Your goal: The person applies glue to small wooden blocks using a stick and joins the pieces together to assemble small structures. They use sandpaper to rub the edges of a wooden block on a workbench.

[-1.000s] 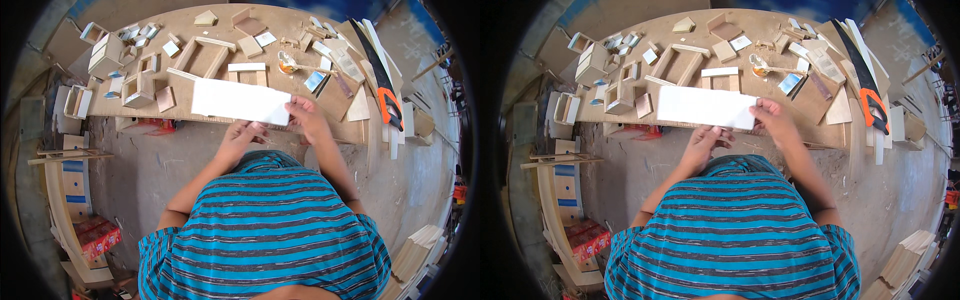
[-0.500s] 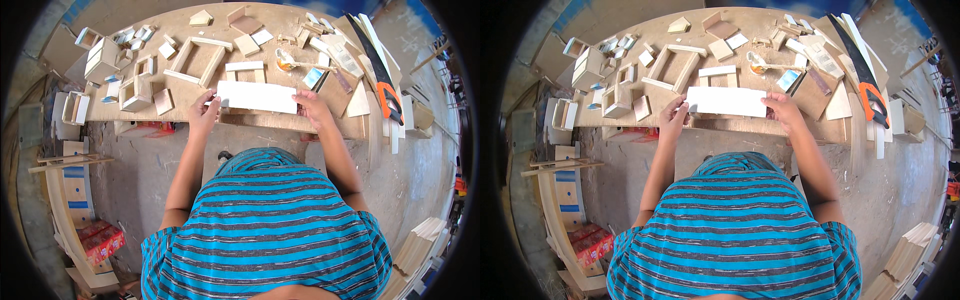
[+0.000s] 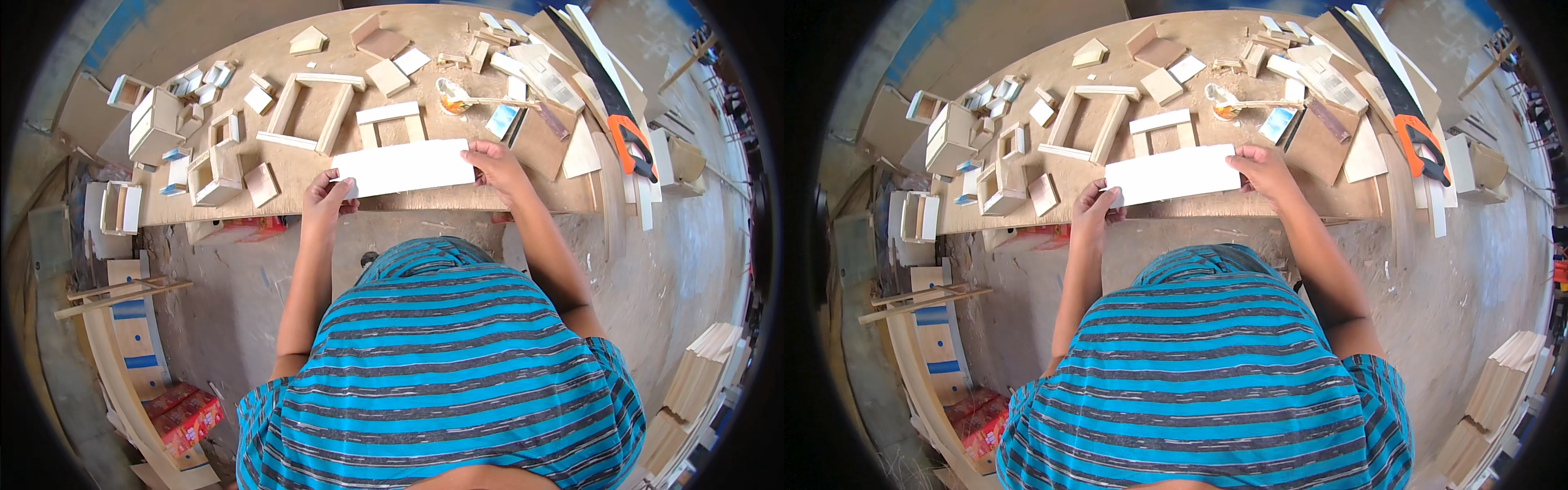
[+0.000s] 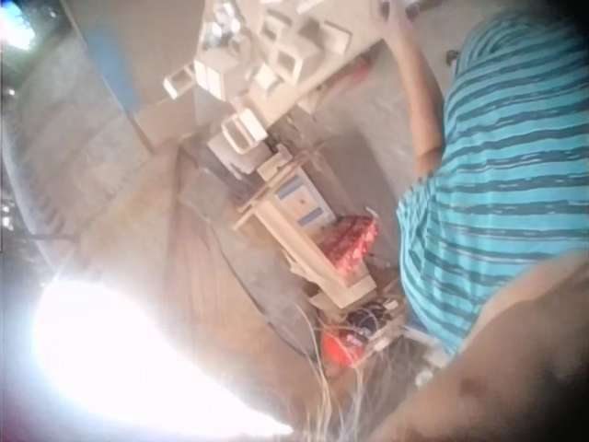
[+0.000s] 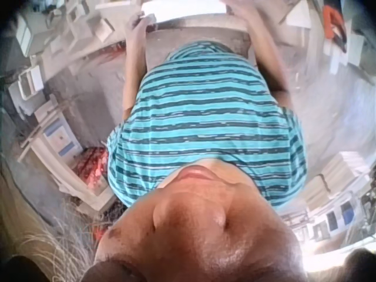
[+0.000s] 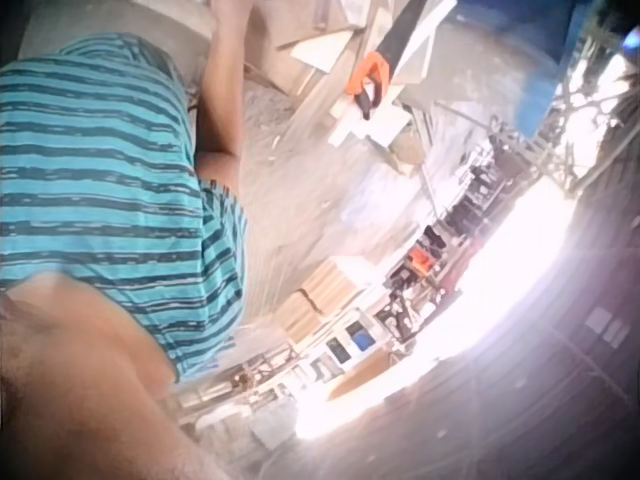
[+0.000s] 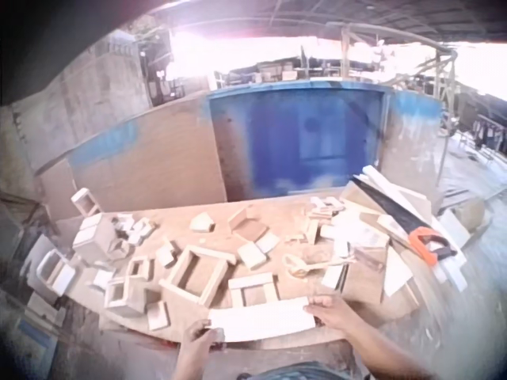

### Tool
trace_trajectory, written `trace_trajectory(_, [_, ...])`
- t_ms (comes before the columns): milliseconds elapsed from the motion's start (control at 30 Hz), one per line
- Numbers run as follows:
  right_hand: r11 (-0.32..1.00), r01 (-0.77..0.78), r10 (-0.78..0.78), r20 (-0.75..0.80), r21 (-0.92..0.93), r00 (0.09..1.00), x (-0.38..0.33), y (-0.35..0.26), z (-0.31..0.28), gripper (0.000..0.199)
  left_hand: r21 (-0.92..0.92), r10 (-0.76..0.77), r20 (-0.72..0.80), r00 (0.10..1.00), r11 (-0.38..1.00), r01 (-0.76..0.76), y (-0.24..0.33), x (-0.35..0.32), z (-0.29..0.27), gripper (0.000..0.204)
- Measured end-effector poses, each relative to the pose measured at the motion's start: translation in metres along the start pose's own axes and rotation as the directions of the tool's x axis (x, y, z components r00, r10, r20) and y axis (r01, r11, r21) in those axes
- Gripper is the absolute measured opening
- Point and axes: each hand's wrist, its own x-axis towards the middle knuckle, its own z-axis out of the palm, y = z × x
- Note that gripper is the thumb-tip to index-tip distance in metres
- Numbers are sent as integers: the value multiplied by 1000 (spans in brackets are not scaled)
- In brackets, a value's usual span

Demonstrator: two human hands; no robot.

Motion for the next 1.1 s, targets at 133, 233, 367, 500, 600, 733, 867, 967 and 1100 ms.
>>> trace_trajectory(133, [994,38,-44,51,107,998,-12,-12,3,14,-15,89,26,996,996,-88,1,1,-2,23])
trace_trajectory(233, [957,232,-237,8,174,972,-27,-31,9,14,39,184,17,983,982,-185,20,-7,2,18])
trace_trajectory(367, [697,682,-698,7,-222,716,-27,-26,4,27,185,532,6,847,832,-523,28,-6,3,19])
trace_trajectory(500, [633,652,-728,-34,-418,685,-23,-3,6,39,267,522,26,853,818,-509,-2,12,-11,26])
trace_trajectory(600, [720,607,-667,-95,-336,739,-19,14,8,35,247,491,37,871,840,-484,-14,17,-11,22])
trace_trajectory(733, [705,617,-684,-105,-349,722,-21,4,9,19,195,501,9,865,848,-493,3,4,-2,17])
trace_trajectory(867, [901,405,-431,-194,-157,881,-28,-18,13,24,171,359,-8,933,920,-352,25,-5,3,19])
trace_trajectory(967, [966,252,-258,-121,-64,958,-28,-13,9,26,218,253,-9,967,945,-245,17,1,-3,20])
trace_trajectory(1100, [989,147,-149,-116,-32,982,-17,9,5,27,181,107,-13,994,978,-103,3,4,-6,16])
